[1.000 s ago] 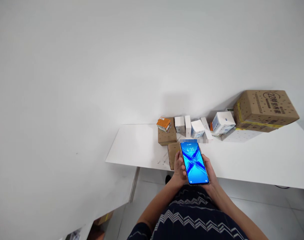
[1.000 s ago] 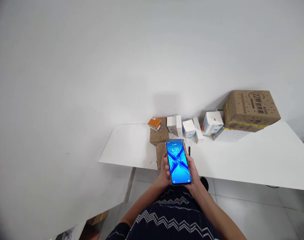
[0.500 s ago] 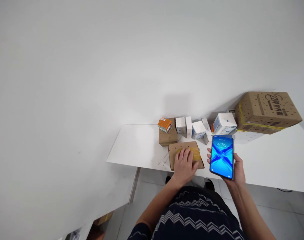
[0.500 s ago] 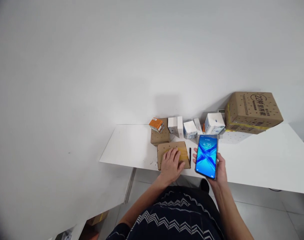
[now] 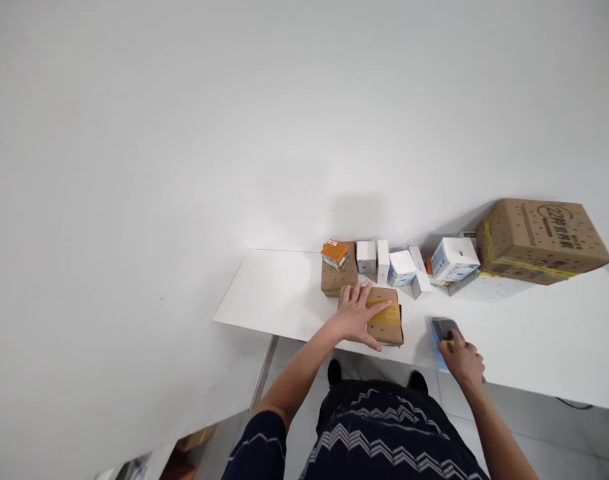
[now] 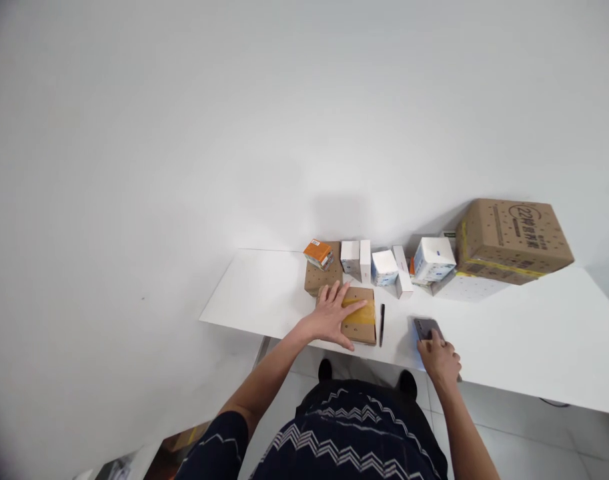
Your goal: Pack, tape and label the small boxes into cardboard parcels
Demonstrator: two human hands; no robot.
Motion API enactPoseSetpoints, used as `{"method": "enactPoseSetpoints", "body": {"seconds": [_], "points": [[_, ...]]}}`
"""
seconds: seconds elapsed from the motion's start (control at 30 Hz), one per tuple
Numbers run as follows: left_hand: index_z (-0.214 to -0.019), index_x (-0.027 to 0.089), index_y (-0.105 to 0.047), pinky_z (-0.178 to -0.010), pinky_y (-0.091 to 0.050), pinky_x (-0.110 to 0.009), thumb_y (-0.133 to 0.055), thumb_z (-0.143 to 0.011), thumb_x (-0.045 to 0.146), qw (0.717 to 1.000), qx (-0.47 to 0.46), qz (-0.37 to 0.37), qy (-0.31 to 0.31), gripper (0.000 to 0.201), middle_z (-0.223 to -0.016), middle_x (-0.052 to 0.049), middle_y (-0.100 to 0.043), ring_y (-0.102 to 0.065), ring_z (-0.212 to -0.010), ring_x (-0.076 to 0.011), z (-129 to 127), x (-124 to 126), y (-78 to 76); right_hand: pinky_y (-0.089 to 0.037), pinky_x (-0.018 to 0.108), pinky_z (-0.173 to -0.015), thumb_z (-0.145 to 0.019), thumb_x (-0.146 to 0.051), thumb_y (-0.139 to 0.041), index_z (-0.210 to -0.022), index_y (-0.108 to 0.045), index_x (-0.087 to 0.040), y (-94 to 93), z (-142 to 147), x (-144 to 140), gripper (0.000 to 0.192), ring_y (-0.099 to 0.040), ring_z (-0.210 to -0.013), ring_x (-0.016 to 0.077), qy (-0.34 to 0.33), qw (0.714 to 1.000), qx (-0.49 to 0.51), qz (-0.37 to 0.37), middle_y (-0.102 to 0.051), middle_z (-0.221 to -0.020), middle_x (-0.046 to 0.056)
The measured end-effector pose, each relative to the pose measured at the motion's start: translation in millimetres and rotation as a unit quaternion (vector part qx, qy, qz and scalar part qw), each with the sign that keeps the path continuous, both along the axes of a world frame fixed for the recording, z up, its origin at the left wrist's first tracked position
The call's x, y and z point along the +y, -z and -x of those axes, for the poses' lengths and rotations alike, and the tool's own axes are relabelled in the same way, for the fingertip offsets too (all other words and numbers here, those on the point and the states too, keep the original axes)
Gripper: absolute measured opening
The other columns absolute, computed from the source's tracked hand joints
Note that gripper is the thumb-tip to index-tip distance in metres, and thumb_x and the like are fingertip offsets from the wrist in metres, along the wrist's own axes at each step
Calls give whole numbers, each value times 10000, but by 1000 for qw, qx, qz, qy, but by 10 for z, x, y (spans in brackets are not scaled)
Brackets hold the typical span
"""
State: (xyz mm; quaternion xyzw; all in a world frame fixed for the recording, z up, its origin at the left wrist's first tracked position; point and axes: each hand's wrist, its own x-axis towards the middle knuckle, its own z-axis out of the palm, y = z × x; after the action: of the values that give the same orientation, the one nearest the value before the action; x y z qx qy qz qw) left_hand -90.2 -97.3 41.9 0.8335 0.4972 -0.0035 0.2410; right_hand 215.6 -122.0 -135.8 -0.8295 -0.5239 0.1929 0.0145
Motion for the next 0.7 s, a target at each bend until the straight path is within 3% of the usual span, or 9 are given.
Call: {"method": "enactPoseSetpoints", "body": {"seconds": [0.2,0.4,0.57,0.7], "points": [[-1412,402,-292,-1048,-24,-652,-819,-388,593,998,-16,31,-46,1168,-1565,-67,-37,23,-1374,-489,-30,-23,-24,-400,515,-820,-834,-466,-423,-1351,-442,-183,162,137,56,590,-475,-1105,403,-22,996,-65,-56,-492,-1215,236],[-1394,404,-327,-1051,-65,-624,-836,-403,448,994,-28,17,-107,1115,-1540,-85,-141,-98,-1349,-509,39,-267,-105,-373,511,-875,-831,-560,-359,-1360,-423,-236,165,59,121,623,-420,-1167,396,-3,1000,-12,-1,-420,-1318,202],[-1430,403,-234,-1008,-230,-562,-743,-455,580,975,63,68,-204,1115,-1449,-122,-280,-329,-1244,-456,508,-565,-257,-363,498,-921,-854,-573,-281,-1371,-401,-258,175,17,102,617,-391,-1204,379,-7,1000,7,8,-391,-1341,159],[-1431,392,-229,-942,-314,-479,-659,-502,661,939,151,93,-295,1058,-1295,-119,-426,-455,-1126,-392,1042,-705,-387,-366,521,-908,-858,-567,-284,-1355,-415,-251,168,43,105,603,-391,-1197,385,3,1000,4,-1,-401,-1324,174]]}}
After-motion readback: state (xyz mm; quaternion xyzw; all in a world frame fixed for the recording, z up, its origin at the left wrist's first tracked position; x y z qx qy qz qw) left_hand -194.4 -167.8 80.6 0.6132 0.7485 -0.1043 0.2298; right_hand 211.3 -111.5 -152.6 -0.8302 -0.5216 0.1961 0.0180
